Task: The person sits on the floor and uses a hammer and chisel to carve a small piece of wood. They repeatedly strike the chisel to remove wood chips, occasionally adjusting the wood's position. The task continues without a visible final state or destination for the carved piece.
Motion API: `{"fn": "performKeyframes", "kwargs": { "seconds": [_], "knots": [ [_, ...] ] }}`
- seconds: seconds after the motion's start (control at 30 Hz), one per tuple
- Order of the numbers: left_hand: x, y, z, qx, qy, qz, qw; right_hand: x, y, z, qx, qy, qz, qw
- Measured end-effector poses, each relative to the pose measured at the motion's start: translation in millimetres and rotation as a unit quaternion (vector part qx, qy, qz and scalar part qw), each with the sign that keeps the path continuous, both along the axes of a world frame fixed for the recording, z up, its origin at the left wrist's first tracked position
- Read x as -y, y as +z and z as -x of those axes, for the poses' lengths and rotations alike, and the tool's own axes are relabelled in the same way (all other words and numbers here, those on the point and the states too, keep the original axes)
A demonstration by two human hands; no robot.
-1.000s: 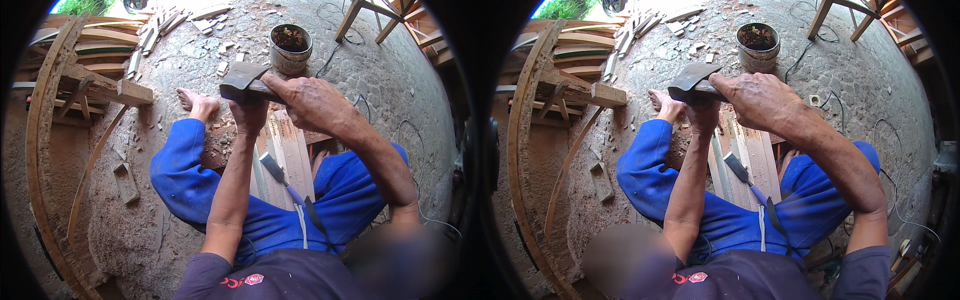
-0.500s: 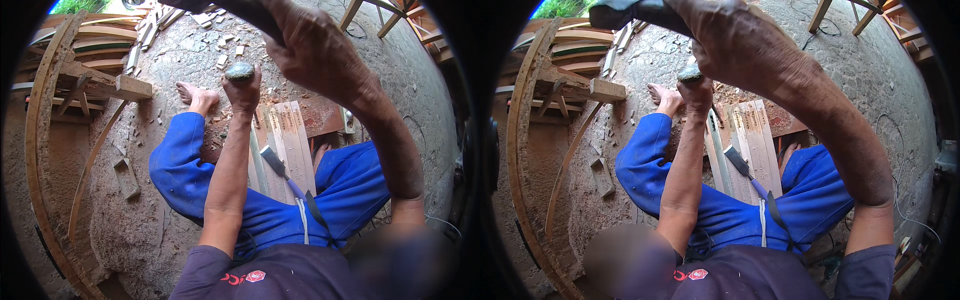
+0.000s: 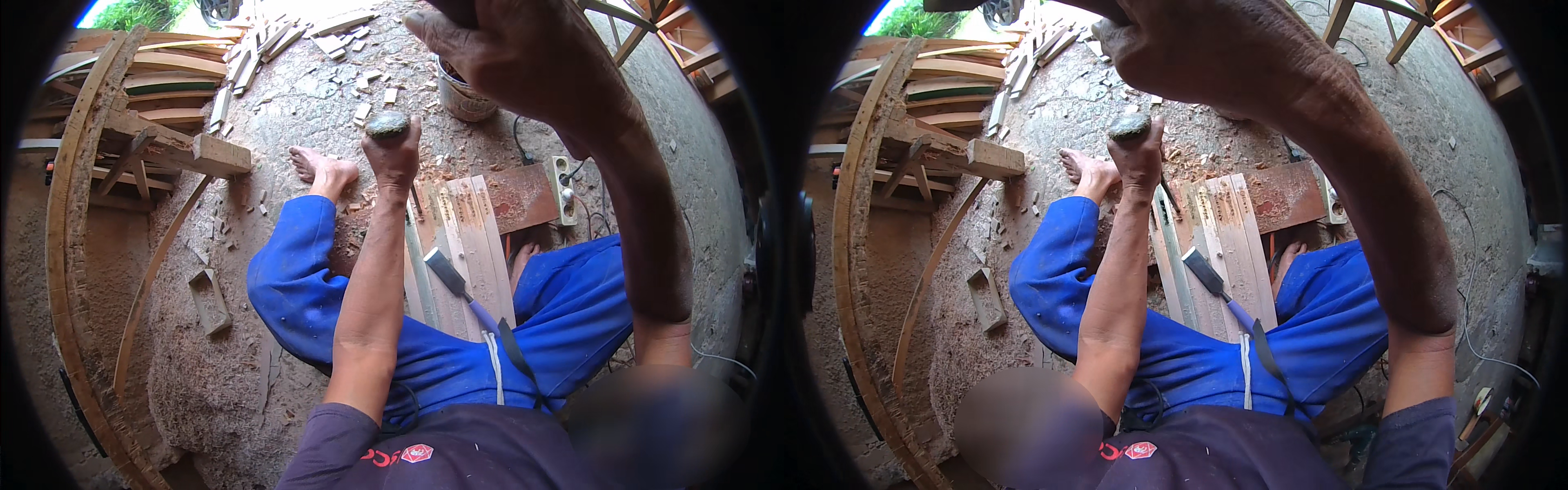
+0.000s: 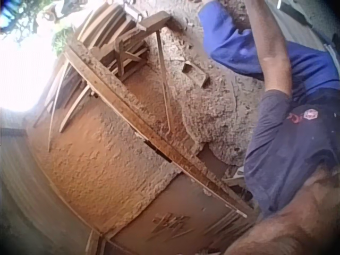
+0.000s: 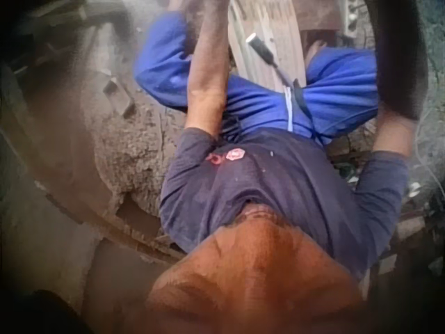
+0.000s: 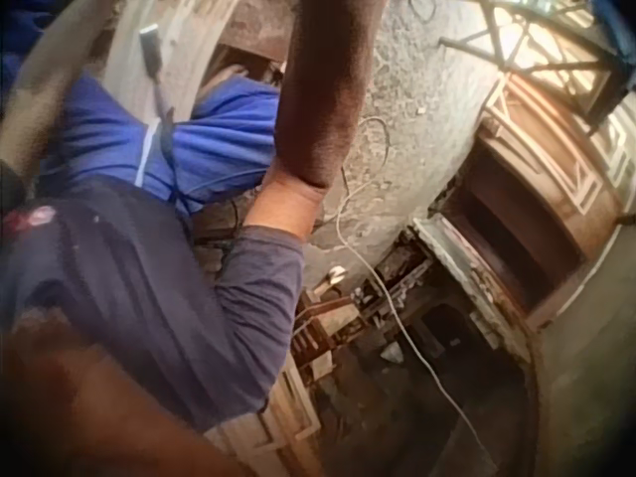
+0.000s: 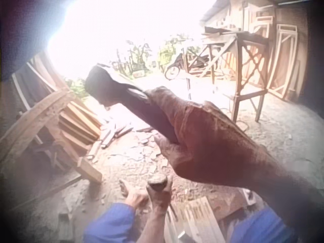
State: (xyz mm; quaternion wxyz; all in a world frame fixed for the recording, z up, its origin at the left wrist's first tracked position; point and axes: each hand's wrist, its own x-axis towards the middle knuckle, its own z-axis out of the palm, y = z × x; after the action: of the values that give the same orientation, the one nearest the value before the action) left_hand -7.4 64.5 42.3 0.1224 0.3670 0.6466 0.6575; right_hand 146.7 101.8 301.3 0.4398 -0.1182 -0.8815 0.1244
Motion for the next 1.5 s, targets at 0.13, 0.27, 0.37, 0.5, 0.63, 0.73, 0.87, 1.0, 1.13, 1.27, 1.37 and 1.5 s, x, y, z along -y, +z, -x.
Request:
{"fn": "performKeyframes", "kwargs": {
  "seconds": [0.13, 0.27, 0.37, 0.5, 0.63, 0.73, 0.87, 1.0, 1.13, 1.27, 1.37, 1.5],
  "knots": [
    [17, 17, -16, 0.021, -0.027, 0.011, 0.999, -2, -39, 2, 0.272, -0.063, 0.039, 0.959],
    [36, -7, -30, -0.171, 0.023, -0.078, 0.982, 7, -84, -22, 0.477, 0.022, 0.107, 0.872],
    [32, -8, -33, -0.148, 0.015, -0.095, 0.984, 13, -78, -35, 0.440, 0.030, 0.124, 0.889],
    [-13, -14, 31, 0.157, -0.009, 0.009, 0.988, 4, -26, -13, 0.291, 0.069, 0.156, 0.941],
    [6, 1, -3, -0.015, 0.020, -0.034, 0.999, -7, 15, 4, 0.073, 0.040, 0.134, 0.987],
    [19, -4, -12, -0.044, 0.001, -0.015, 0.999, -5, -11, 13, 0.156, -0.031, 0.172, 0.972],
    [41, -1, -30, -0.092, 0.010, -0.057, 0.994, -7, -80, -9, 0.518, 0.027, 0.135, 0.845],
    [70, 7, -69, -0.182, 0.080, -0.055, 0.978, -3, -77, -36, 0.411, 0.069, 0.207, 0.886],
    [9, -7, 5, -0.022, 0.000, 0.066, 0.998, -9, -43, -11, 0.239, 0.055, 0.177, 0.953],
    [-9, 4, -8, 0.035, 0.003, -0.021, 0.999, -15, -47, 0, 0.285, -0.035, 0.165, 0.944],
    [23, -10, -20, -0.131, 0.066, -0.042, 0.988, -2, -88, -7, 0.493, 0.009, 0.141, 0.858],
    [87, -13, -70, -0.066, 0.060, -0.002, 0.996, 17, -125, -61, 0.339, 0.080, 0.359, 0.866]
  ]
}}
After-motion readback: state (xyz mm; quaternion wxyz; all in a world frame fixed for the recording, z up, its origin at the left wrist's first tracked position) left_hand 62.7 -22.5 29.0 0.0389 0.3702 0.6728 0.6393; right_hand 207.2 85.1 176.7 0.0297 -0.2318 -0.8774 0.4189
